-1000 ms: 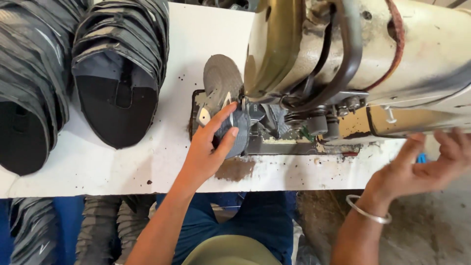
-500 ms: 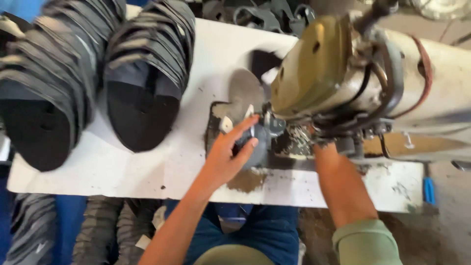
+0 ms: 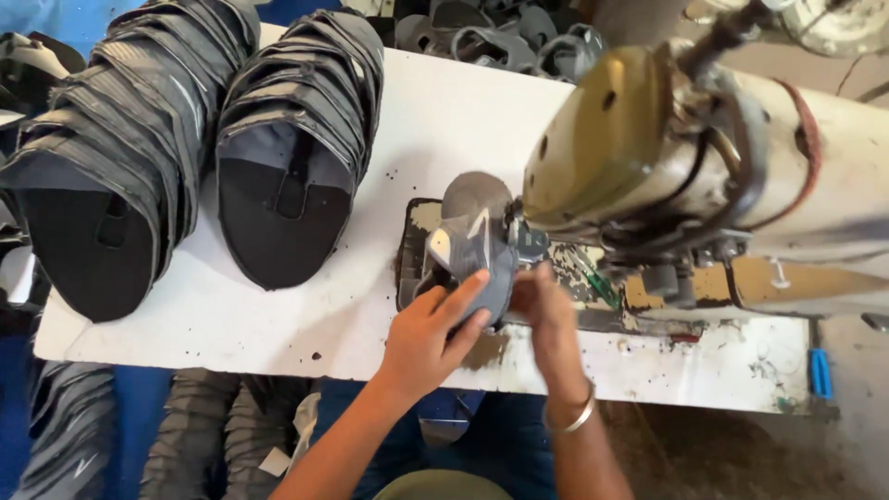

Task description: The person uses a sewing machine to stitch the upper strap onto the sole of a slipper. They repeatedly pick up a slipper, guide it under the machine's needle, and then place the finished product onto a growing stack on the table.

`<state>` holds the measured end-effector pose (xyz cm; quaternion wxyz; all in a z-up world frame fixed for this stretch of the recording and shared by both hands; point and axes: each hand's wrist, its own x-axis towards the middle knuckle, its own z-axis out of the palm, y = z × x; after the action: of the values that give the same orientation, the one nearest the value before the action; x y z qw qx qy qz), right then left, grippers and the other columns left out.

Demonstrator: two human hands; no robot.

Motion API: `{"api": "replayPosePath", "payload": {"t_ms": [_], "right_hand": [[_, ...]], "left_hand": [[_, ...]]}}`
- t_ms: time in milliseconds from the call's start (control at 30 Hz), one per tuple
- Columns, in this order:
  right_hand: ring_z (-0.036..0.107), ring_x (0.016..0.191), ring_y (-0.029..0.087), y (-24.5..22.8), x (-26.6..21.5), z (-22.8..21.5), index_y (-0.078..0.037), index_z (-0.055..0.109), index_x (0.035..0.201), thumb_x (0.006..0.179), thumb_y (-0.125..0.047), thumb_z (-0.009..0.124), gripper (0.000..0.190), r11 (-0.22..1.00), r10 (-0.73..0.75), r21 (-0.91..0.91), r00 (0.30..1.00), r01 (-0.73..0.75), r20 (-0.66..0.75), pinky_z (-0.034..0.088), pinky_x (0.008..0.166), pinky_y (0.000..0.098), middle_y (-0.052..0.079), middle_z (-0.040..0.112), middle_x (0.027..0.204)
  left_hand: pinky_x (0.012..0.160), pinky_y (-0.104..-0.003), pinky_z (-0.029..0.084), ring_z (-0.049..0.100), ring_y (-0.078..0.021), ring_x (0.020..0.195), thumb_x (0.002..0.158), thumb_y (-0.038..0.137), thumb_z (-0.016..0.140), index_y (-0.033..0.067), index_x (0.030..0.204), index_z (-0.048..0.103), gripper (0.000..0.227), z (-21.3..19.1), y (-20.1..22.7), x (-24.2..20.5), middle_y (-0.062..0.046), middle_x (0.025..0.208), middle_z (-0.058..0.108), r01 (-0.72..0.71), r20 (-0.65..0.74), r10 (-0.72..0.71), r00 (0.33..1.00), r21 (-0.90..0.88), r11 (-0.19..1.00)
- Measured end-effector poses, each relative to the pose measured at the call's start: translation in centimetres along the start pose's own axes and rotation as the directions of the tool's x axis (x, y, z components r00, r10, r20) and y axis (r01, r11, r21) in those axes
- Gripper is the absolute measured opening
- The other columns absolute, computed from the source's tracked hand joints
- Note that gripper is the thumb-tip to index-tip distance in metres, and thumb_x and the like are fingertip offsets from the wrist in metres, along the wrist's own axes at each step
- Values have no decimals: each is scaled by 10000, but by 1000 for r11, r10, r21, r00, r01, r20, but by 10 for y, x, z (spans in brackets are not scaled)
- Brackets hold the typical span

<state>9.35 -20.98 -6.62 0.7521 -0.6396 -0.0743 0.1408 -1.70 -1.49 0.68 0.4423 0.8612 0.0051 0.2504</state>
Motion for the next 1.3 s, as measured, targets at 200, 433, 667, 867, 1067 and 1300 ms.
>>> {"api": "replayPosePath", "payload": {"t_ms": [200,433,667,867,1067,1300], "right_hand": [[655,1029,167,-73,-29,65,19,654,1290,1052,-118,587,282,835,231,480,963,-268,136,503,917,317,92,716,1164],[657,1058,121,-88,-39,74,20,610,1363,996,-85,605,381,867,216,427,966,-257,143,505,955,302,59,714,1202],[633,953,76,-52,-53,70,3,617,1339,989,-141,621,378,895,179,394,977,-209,112,493,857,251,10,709,1101],[519,940,52,27,-67,49,63,639,1264,1081,-97,696,250,969,90,212,980,-127,179,407,804,227,-25,585,1047],[659,1024,80,-32,-52,78,21,653,1214,982,-126,672,275,959,116,243,985,-144,126,503,926,235,38,728,1119],[658,984,81,-43,-37,73,29,684,1203,977,-93,690,256,953,121,271,990,-138,78,494,905,244,47,738,1092]], "left_hand": [[829,-340,559,733,-286,960,960,215,705,168,1453,568,514,-18,30,15,-146,1087,723,256,110,-237,965,-220,941],[967,-294,523,673,-158,1143,986,200,665,129,1462,563,492,-15,21,30,-116,1309,706,380,170,-340,925,-452,807],[1027,-301,484,624,-136,1216,1004,201,663,97,1449,571,466,-13,14,44,-110,1355,685,341,141,-313,939,-479,809],[953,-289,528,670,-132,1098,985,216,665,125,1423,597,452,-4,19,60,-107,1235,731,401,112,-394,912,-443,802],[880,-327,545,694,-220,989,1003,189,699,142,1447,581,462,2,-1,53,-114,1126,719,183,-69,-204,977,-229,956],[924,-383,449,611,-319,945,913,214,741,181,1468,518,598,-15,-30,19,-116,1032,625,-330,-57,336,940,100,939]]}}
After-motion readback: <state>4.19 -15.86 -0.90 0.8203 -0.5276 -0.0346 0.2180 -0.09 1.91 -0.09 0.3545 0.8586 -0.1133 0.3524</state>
